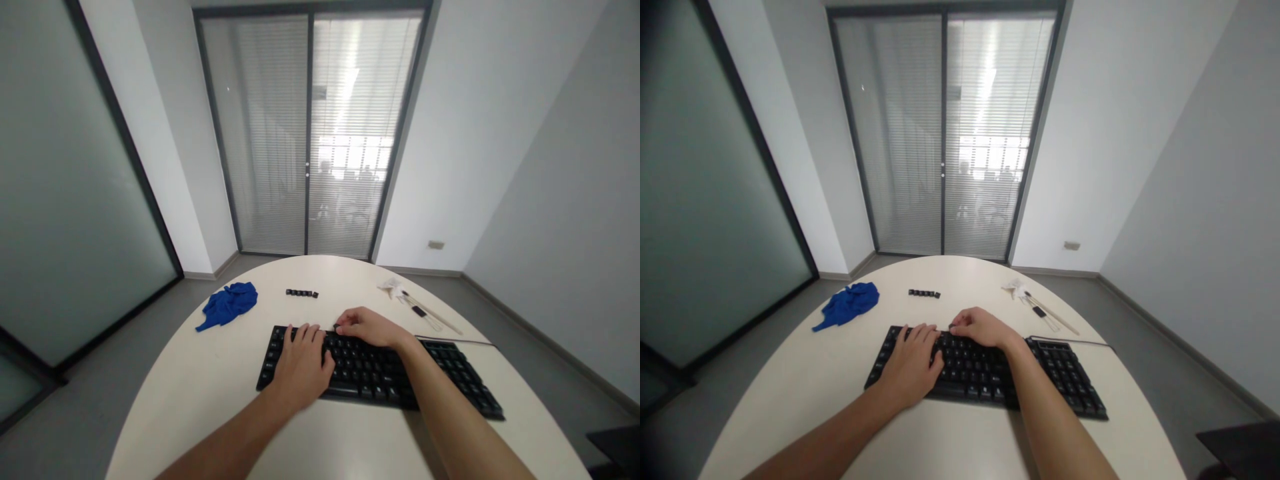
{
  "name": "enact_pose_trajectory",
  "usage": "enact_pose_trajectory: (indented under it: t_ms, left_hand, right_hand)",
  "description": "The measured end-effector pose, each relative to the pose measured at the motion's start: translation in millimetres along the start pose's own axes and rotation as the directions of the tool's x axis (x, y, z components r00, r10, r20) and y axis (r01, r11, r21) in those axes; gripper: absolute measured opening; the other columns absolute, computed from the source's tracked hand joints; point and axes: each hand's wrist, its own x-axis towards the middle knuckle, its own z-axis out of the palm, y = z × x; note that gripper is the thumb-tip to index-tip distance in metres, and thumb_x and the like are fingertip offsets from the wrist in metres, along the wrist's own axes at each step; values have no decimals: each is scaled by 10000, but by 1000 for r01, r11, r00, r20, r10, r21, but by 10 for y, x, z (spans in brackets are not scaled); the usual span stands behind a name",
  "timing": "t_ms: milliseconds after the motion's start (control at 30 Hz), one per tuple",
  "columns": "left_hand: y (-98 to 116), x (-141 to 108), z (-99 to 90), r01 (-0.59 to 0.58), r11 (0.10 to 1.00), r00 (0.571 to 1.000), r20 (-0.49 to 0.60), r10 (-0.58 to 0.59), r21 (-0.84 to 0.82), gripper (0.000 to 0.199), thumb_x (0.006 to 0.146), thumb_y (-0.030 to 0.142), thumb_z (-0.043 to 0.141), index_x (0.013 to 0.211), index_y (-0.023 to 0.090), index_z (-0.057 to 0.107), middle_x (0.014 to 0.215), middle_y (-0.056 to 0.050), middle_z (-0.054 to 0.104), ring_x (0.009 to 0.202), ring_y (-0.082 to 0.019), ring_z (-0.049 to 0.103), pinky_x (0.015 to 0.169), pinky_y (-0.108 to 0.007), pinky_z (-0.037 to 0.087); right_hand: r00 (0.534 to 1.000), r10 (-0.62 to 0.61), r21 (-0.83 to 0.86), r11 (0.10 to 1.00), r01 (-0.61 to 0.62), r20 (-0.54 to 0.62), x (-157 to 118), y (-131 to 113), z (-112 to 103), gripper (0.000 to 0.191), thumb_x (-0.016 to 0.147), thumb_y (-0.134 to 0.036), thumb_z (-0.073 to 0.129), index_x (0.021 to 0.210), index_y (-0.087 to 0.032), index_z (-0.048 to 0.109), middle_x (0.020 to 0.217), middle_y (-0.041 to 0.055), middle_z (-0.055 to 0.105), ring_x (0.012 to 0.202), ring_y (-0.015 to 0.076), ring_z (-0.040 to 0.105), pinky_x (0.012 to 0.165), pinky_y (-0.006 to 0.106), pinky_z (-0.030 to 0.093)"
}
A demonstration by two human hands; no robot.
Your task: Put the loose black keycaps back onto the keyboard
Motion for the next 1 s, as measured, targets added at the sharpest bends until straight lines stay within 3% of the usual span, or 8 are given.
enact_pose_trajectory:
  t_ms: [233,700,1000]
  left_hand:
    - [13,3,-20,7,1000,1000,12,-7,-5,352,950,284,439,1250,185,596,1395,-98,589,1313,-300,483,1170,-573,240]
    - [35,10,-69,17,1000,999,36,-16,-14,343,950,277,442,1241,181,598,1396,-100,586,1315,-295,479,1174,-555,237]
    - [18,4,-33,9,1000,1000,27,-9,-4,343,955,284,444,1250,182,587,1407,-102,574,1324,-302,468,1175,-560,227]
  right_hand:
    - [999,35,11,999,-35,24,3,-21,-8,339,755,-443,706,913,-146,749,838,58,769,747,199,663,677,283,487]
    - [996,48,-280,958,-66,-68,-21,-234,35,164,728,-300,753,850,-190,746,816,38,760,744,190,665,663,260,453]
    - [995,70,-337,937,-88,-66,-56,-349,27,122,801,-289,683,812,-203,769,796,36,770,751,190,684,665,252,456]
